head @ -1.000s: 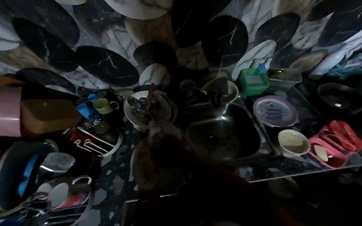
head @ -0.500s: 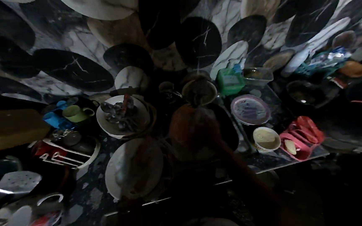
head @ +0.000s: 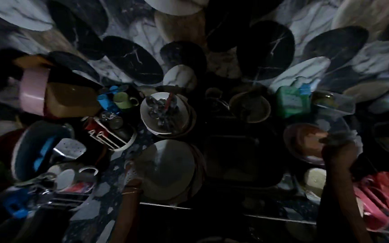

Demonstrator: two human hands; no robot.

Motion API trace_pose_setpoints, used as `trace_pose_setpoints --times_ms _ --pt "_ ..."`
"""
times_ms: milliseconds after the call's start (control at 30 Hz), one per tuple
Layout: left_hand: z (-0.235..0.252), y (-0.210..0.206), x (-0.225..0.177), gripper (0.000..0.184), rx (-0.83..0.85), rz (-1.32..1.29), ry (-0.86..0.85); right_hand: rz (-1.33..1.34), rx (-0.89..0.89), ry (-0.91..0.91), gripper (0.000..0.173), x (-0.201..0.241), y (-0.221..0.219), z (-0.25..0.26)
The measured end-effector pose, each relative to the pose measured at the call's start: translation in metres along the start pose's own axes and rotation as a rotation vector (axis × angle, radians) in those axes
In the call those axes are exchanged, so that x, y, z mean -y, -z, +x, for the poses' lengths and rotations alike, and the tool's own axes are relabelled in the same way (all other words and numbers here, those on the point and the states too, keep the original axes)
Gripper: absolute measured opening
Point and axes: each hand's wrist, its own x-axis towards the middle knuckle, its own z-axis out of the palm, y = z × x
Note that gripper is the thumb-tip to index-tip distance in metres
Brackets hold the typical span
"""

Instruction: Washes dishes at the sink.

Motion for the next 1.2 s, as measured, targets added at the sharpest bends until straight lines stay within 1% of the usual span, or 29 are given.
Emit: trace_pose_setpoints --times_ms 67,133,200,267,333,367,433,467,533,600,667,700,733,800,833,867,900,933,967,1000,1033,1067,1100,1133,1167,1200 --pt "0.005 0.009 0.000 0.051 0.043 -0.001 -0.057 0.066 0.054 0.132 0.045 0.043 -0.002 -0.040" --pt "0.007 0.014 0.005 0.051 0.043 -0.038 -0.147 0.169 0.208 0.339 0.043 0.090 -0.012 -0.095" --pt "0.007 0.017 0.009 0.052 0.056 -0.168 -0.183 0.253 0.499 0.464 0.042 0.133 -0.028 -0.152" --pt "0.005 0.019 0.012 0.052 0.102 -0.358 -0.150 0.194 0.811 0.627 0.044 0.173 -0.047 -0.205" --pt "-0.003 0.021 0.014 0.056 0.125 -0.462 -0.098 0.119 0.970 0.826 0.048 0.199 -0.074 -0.245" --pt "-0.011 0.021 0.015 0.059 0.112 -0.498 -0.088 0.125 1.004 0.879 0.048 0.210 -0.087 -0.261" --pt "-0.029 0.022 0.015 0.058 0.049 -0.585 -0.081 0.192 1.001 0.951 0.048 0.230 -0.115 -0.290" --pt "-0.039 0.021 0.015 0.054 -0.007 -0.649 -0.091 0.279 0.934 1.015 0.049 0.239 -0.129 -0.306" --pt "-0.055 0.019 0.021 0.042 -0.146 -0.739 -0.134 0.506 0.702 1.182 0.049 0.252 -0.153 -0.342" --pt "-0.063 0.028 0.032 0.038 -0.265 -0.814 -0.199 0.497 0.650 1.273 0.054 0.259 -0.154 -0.361" --pt "-0.066 0.045 0.039 0.036 -0.364 -0.856 -0.185 0.382 0.626 1.234 0.056 0.262 -0.158 -0.356" --pt "-0.068 0.051 0.041 0.037 -0.410 -0.825 -0.183 0.345 0.596 1.185 0.057 0.267 -0.161 -0.347" --pt "-0.072 0.055 0.040 0.039 -0.430 -0.789 -0.193 0.331 0.571 1.133 0.055 0.273 -0.163 -0.339" --pt "-0.082 0.057 0.027 0.039 -0.414 -0.745 -0.193 0.365 0.653 1.006 0.047 0.290 -0.156 -0.336" --pt "-0.084 0.055 0.020 0.038 -0.405 -0.750 -0.184 0.418 0.651 0.979 0.042 0.298 -0.148 -0.343" --pt "-0.084 0.052 0.016 0.036 -0.401 -0.768 -0.174 0.493 0.609 1.004 0.037 0.301 -0.143 -0.355" --pt "-0.085 0.053 0.013 0.036 -0.394 -0.782 -0.158 0.534 0.644 1.035 0.035 0.298 -0.134 -0.366" --pt "-0.085 0.056 0.014 0.038 -0.394 -0.781 -0.149 0.522 0.703 1.081 0.038 0.290 -0.129 -0.372" --pt "-0.084 0.060 0.017 0.039 -0.413 -0.771 -0.160 0.444 0.767 1.109 0.040 0.281 -0.126 -0.373" --pt "-0.081 0.063 0.021 0.039 -0.442 -0.747 -0.183 0.308 0.894 1.080 0.044 0.275 -0.123 -0.368" --pt "-0.079 0.065 0.022 0.037 -0.480 -0.723 -0.192 0.221 0.957 1.018 0.047 0.272 -0.125 -0.357" --pt "-0.077 0.065 0.020 0.037 -0.507 -0.700 -0.190 0.207 0.931 0.951 0.049 0.273 -0.133 -0.345" --pt "-0.079 0.064 0.016 0.039 -0.492 -0.679 -0.179 0.234 0.882 0.891 0.048 0.277 -0.140 -0.336" --pt "-0.084 0.063 0.011 0.040 -0.455 -0.664 -0.156 0.298 0.795 0.863 0.045 0.284 -0.146 -0.333" --pt "-0.087 0.061 0.005 0.040 -0.427 -0.647 -0.148 0.371 0.701 0.876 0.042 0.292 -0.147 -0.336" --pt "-0.088 0.059 0.002 0.040 -0.415 -0.634 -0.146 0.477 0.587 0.935 0.037 0.297 -0.147 -0.344"
